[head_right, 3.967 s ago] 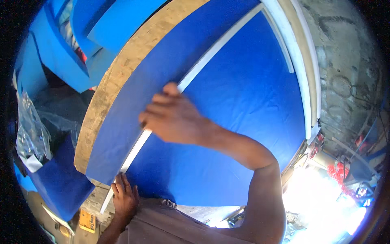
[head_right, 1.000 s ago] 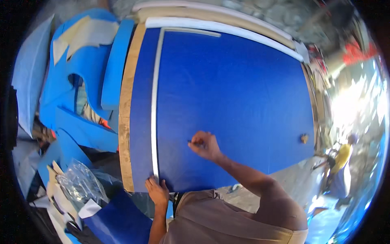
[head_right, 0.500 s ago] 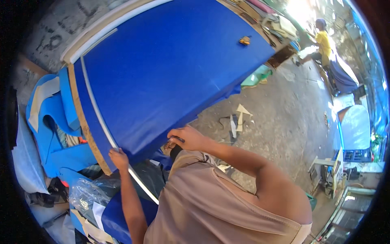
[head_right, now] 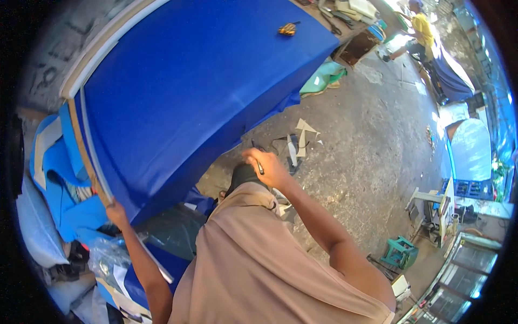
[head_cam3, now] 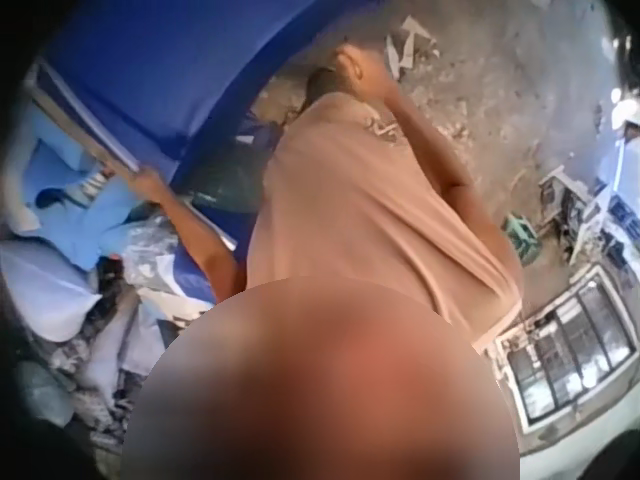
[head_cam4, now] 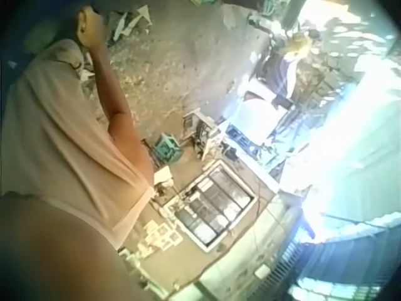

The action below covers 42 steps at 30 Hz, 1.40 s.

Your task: Measuring a piece of blue upholstery fabric using a tape measure and a straight edge, then cutting the fabric with scissors.

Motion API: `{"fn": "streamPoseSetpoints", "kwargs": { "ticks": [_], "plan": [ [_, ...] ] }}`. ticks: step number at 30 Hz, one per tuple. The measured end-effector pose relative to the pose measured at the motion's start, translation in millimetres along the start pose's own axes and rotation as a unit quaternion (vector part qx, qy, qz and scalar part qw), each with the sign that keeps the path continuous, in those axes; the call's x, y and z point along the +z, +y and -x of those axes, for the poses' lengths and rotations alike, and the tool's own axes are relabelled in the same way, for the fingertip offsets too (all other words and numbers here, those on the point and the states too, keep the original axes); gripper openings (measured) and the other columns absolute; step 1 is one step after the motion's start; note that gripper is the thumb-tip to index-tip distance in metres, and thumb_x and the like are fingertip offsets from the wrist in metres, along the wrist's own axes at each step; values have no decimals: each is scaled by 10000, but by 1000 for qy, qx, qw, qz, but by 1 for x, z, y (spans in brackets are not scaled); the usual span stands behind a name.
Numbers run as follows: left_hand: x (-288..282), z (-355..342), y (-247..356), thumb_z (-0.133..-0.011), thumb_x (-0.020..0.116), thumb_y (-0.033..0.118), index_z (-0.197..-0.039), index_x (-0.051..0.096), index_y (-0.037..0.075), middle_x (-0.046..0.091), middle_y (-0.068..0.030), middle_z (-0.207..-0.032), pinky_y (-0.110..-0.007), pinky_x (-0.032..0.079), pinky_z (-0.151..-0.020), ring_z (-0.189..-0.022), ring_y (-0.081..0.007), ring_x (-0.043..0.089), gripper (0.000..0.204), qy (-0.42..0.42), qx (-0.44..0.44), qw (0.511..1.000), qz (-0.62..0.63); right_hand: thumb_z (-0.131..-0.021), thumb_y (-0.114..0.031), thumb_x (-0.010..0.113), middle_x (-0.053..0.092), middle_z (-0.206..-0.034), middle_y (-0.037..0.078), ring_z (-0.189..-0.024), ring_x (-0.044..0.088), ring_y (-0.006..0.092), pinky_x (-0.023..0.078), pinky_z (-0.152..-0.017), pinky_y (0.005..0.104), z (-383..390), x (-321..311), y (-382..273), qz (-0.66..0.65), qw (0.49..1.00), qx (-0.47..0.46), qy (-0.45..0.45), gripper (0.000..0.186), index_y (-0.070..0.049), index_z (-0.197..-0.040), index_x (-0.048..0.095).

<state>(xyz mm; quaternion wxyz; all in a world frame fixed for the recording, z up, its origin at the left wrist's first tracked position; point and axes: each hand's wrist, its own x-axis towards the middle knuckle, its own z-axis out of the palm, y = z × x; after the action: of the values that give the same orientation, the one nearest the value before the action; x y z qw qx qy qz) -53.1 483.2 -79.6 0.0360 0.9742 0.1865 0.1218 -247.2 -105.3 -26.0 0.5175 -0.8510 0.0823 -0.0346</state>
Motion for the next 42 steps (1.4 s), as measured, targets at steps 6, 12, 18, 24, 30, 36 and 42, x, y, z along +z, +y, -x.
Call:
{"fn": "streamPoseSetpoints", "kwargs": {
  "ticks": [6,12,18,24,30,36,42],
  "plan": [
    [-36,75,32,-1068,542,396,-891,635,-58,624,-235,-755,-505,457,-665,-646,-411,559,496,7,5,999,33,-958,-64,645,715,-920,55,-709,618,183,490,-679,303,-120,-120,96,11,985,-5,173,143,-58,-1093,692],
    [-67,149,197,-1093,494,392,-896,620,-44,586,-144,-715,-421,436,-655,-615,-294,508,495,13,-19,994,102,-823,-187,806,711,-1021,65,-955,621,278,516,-843,389,-340,-253,224,206,927,-39,309,378,-93,-1152,645],
    [-93,168,347,-1093,509,334,-866,575,0,500,-47,-690,-327,390,-608,-615,-169,431,409,-62,-89,971,212,-628,-368,942,671,-966,85,-999,597,330,513,-868,442,-465,-275,266,317,896,65,303,633,-91,-1072,587],
    [-108,200,415,-1086,536,303,-860,551,45,446,7,-668,-263,340,-575,-611,-92,381,344,-50,-122,958,254,-614,-333,952,656,-925,79,-858,630,329,537,-778,426,-506,-247,252,218,920,1,324,599,-81,-1022,595],
    [-115,218,445,-1080,548,291,-902,568,46,450,13,-704,-257,329,-578,-634,-85,374,304,-77,-118,946,291,-701,-385,900,662,-1005,95,-1033,599,335,438,-948,484,-618,-164,211,275,946,-28,171,570,-76,-1060,584],
    [-135,194,414,-1069,562,264,-974,589,26,464,5,-732,-278,333,-581,-645,-104,381,258,-66,-50,969,231,-778,-342,857,644,-984,128,-959,614,318,470,-900,443,-605,-175,150,176,948,25,266,529,-60,-1081,527],
    [-135,136,344,-1050,583,276,-972,586,10,485,-25,-727,-317,344,-571,-625,-141,380,277,-114,74,967,218,-924,-246,758,642,-1081,165,-901,675,238,550,-734,352,-486,-202,73,-140,959,-95,228,421,-53,-1117,437]
  ]
}}
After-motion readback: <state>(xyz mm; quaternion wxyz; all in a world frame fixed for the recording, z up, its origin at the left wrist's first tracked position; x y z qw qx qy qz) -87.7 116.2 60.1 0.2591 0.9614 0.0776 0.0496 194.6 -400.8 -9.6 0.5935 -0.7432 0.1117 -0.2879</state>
